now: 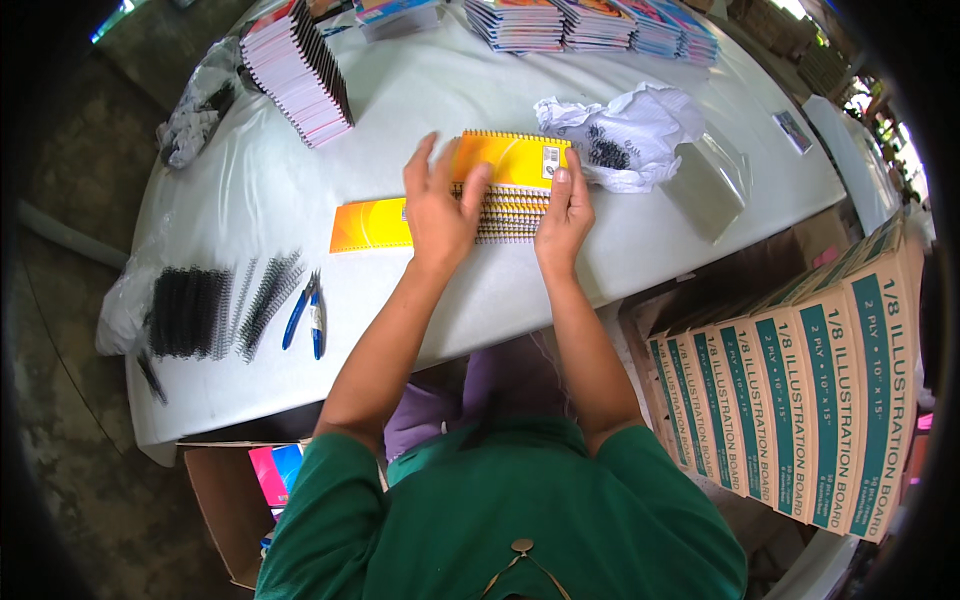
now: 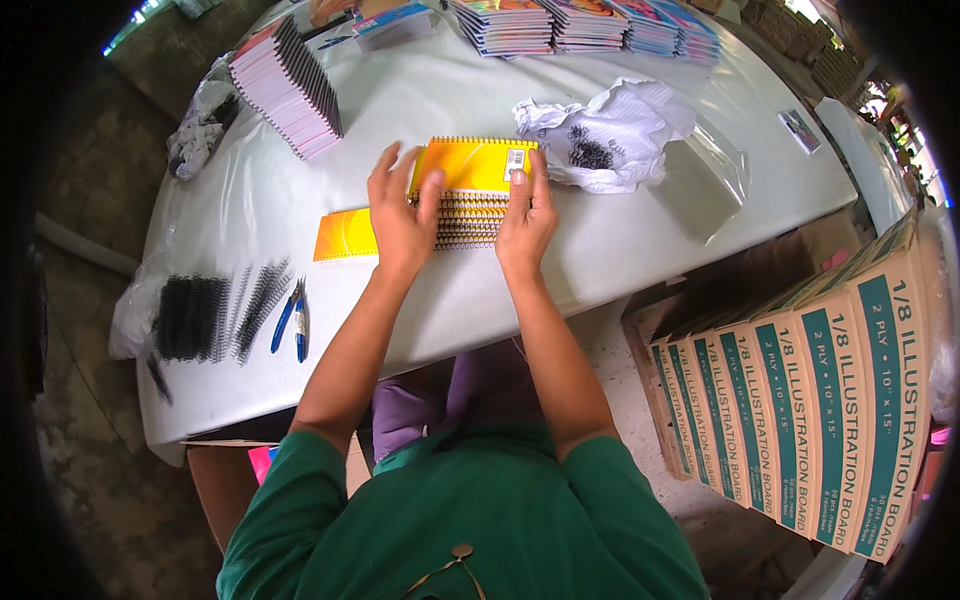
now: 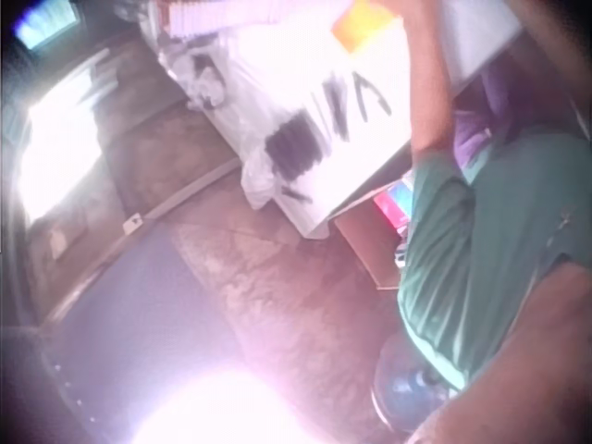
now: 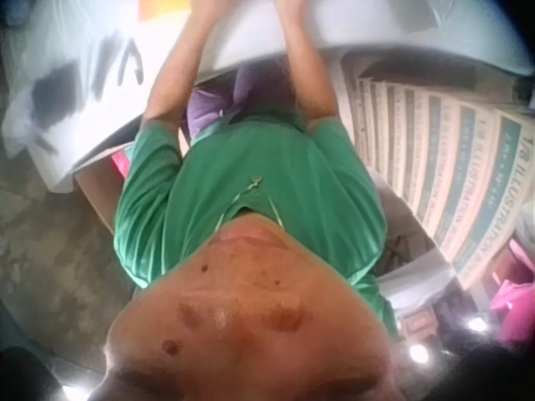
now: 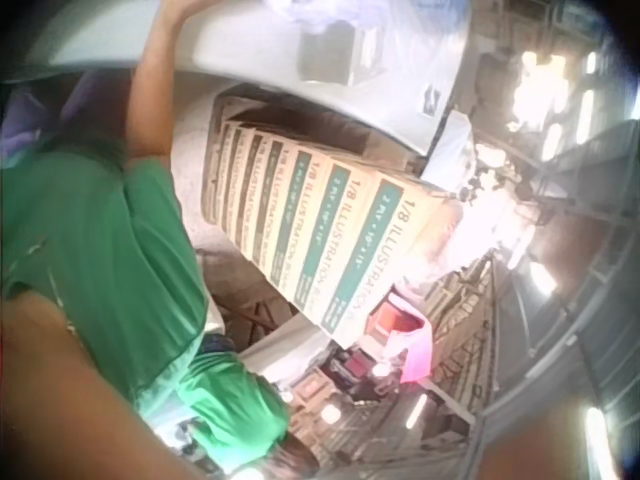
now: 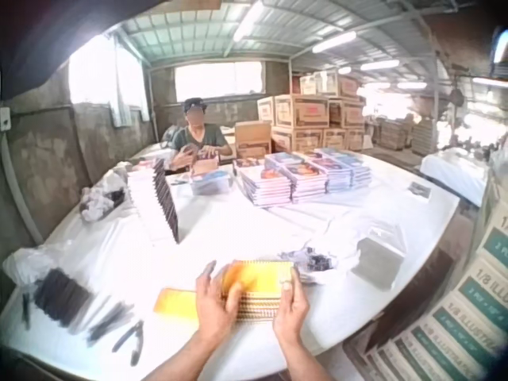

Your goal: The person manually threads plastic spiral coils through the punched holes of yellow notebooks and trims the excess wire with pliers.

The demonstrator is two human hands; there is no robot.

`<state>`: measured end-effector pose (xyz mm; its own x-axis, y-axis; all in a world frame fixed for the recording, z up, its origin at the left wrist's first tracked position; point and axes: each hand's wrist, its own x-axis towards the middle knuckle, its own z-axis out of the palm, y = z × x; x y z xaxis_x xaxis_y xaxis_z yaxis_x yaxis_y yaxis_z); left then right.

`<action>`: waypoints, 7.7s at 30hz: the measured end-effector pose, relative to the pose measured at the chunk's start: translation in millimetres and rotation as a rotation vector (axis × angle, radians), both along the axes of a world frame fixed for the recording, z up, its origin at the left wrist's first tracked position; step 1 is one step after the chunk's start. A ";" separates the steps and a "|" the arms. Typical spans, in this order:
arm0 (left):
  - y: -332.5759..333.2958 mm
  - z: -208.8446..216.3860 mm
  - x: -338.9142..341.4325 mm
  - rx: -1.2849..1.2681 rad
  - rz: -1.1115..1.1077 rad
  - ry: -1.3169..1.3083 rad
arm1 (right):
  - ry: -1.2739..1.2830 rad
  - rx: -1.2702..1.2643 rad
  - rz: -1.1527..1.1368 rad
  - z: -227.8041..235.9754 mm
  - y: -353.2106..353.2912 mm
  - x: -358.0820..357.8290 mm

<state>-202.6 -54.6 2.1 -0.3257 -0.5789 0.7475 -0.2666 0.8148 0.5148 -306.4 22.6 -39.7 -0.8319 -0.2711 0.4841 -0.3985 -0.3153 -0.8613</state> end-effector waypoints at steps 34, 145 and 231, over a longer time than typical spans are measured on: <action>23.2 -30.3 158.2 0.975 -0.326 -0.032 | 0.060 0.471 0.958 -2.4 42.7 76.4; 73.2 -61.2 223.5 -0.502 0.082 -0.663 | 0.454 0.182 0.863 -29.7 59.6 137.4; 88.2 68.7 117.0 -0.144 -0.317 -0.462 | -0.068 0.405 1.057 34.0 85.3 103.2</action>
